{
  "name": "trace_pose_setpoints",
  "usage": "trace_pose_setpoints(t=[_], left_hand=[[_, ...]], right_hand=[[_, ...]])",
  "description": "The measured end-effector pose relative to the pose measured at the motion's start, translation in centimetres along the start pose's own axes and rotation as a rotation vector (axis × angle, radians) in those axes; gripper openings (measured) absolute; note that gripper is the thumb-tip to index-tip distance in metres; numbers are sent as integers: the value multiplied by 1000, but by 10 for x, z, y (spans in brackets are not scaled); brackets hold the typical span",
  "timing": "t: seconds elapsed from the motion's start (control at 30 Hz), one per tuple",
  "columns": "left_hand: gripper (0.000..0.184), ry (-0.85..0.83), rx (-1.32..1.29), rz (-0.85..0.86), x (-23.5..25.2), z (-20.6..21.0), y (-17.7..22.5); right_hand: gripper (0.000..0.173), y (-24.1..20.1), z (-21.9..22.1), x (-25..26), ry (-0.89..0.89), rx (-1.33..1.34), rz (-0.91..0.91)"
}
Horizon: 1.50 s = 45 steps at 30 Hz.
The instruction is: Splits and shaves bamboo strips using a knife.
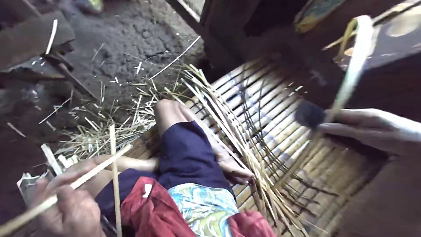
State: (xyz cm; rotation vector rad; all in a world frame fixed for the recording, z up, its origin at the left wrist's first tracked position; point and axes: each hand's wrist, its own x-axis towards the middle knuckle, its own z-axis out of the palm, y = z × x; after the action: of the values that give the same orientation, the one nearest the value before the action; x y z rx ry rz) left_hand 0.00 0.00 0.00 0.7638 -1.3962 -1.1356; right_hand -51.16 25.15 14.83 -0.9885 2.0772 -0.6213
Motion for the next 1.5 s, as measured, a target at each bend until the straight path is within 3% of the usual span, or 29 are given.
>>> trace_pose_setpoints(t=[0.07,0.13,0.3,0.43,0.57,0.63,0.7,0.77,0.83,0.87,0.9,0.97,1.03,1.1,1.2,1.27,1.33,1.4,1.5], left_hand=[[25,83,95,24,-16,3,0],[21,200,17,-84,-36,13,-2],[27,540,-389,-724,-76,59,-9],[31,500,-432,-1065,-97,64,-25],[45,224,-384,-1319,-99,57,-33],[48,-94,-284,-1283,-98,51,-27],[43,-346,-184,-1092,-92,45,-15],[31,-369,-112,-798,-84,43,-6],[21,-271,105,-484,-71,48,-7],[21,-273,299,-363,-63,51,-11],[33,-341,500,-305,-55,54,-17],[54,-595,741,-392,-44,63,-29],[59,-769,817,-492,-42,74,-44],[51,-779,837,-466,-48,81,-57],[32,-638,743,-339,-57,82,-65],[29,-608,674,-341,-54,76,-59],[31,-655,619,-421,-44,71,-40],[37,-704,595,-524,-29,71,-16],[38,-762,578,-693,-12,75,18]], right_hand=[[17,-26,8,11,-128,-149,150],[17,-23,21,23,-204,-170,206],[11,40,67,29,-291,-87,370],[16,89,107,13,-289,-276,488],[20,66,128,6,-299,-429,465],[21,47,134,9,-328,-430,410],[22,30,135,14,-290,-425,371],[23,24,133,19,-202,-456,362],[21,25,128,21,-123,-471,360],[20,29,124,21,-106,-460,376],[19,33,122,20,-97,-442,397],[18,51,120,19,-114,-408,456],[22,75,125,17,-168,-393,536],[31,89,133,12,-185,-421,603],[35,79,145,7,-43,-439,605],[28,57,158,12,49,-353,458],[25,27,181,23,-3,-216,209],[23,-2,213,35,-200,-127,-65],[25,-30,252,48,-514,-243,-354]])
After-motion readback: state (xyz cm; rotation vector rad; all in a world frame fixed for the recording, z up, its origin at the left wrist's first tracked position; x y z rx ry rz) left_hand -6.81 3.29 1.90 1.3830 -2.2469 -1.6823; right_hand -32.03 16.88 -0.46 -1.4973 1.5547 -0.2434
